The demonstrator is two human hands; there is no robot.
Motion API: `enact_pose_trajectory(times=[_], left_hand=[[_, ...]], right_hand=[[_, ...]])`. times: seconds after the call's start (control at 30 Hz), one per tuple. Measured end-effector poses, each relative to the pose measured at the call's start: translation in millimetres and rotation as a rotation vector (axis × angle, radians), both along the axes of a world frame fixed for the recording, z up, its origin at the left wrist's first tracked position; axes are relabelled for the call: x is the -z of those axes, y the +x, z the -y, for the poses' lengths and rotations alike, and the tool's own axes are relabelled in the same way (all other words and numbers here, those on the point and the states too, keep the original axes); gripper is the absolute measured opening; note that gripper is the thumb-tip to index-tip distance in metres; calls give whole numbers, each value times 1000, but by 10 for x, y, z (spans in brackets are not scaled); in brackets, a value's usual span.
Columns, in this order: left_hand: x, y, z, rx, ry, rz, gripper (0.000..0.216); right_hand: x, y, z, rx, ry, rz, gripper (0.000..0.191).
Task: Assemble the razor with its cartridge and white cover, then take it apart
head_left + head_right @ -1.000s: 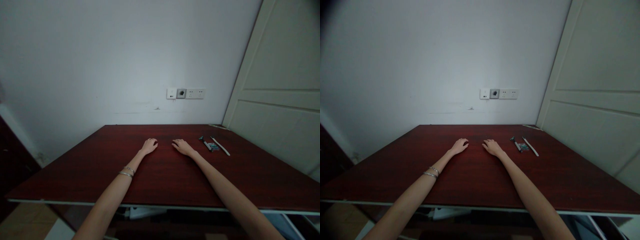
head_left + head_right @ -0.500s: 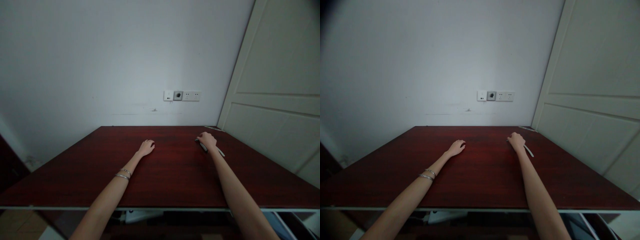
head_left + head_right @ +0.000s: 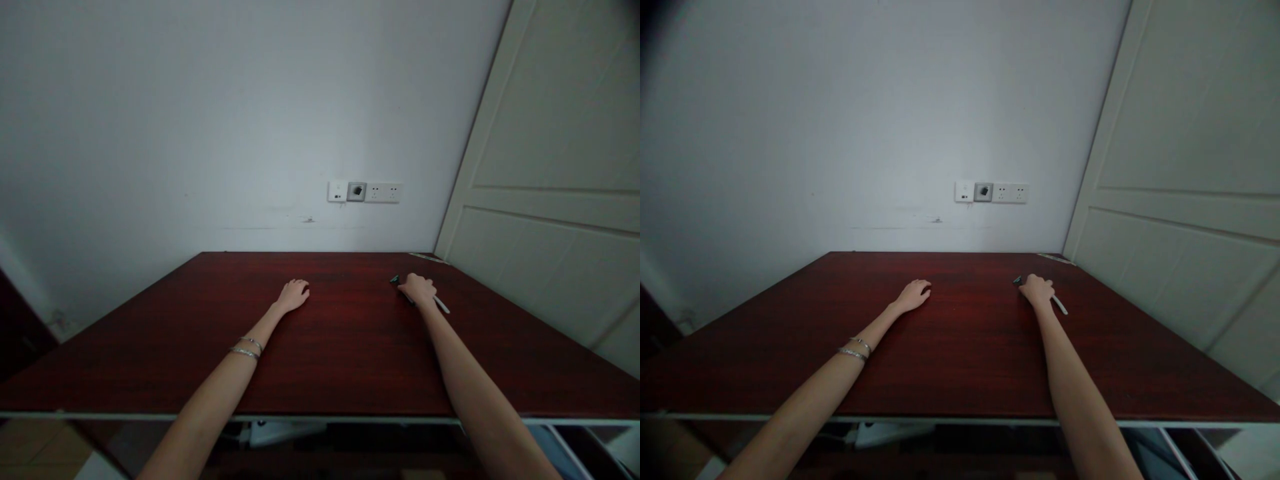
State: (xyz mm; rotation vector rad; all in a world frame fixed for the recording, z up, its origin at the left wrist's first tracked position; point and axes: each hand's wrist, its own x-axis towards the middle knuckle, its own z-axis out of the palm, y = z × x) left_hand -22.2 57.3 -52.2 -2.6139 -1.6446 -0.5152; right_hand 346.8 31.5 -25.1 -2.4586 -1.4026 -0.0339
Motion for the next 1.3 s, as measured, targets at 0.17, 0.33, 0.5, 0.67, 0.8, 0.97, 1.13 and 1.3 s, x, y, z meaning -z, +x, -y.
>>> enact_pose_trajectory(times=[0.17, 0.33, 0.5, 0.67, 0.8, 0.97, 1.13, 1.3], left_hand=[[11, -10, -7, 3, 3, -1, 35], [6, -11, -5, 3, -3, 4, 35], [-14, -11, 9, -8, -20, 5, 36], [-20, -11, 20, -10, -14, 5, 37], [-13, -7, 15, -4, -5, 5, 36], [-5, -8, 11, 7, 4, 9, 35], [-23, 2, 27, -17, 8, 20, 34], [-131, 104, 76, -64, 25, 78, 28]], right_hand=[[12, -30, -7, -17, 4, 16, 40], [-44, -79, 7, -22, 51, 41, 44], [-189, -196, 21, -50, 186, -155, 38], [-237, -506, -45, -210, 360, -334, 36], [-148, -849, -117, -447, 402, -533, 34], [27, -1182, -97, -539, 336, -622, 26], [135, -1355, -64, -498, 283, -686, 18], [149, -1517, -88, -485, 216, -874, 19]])
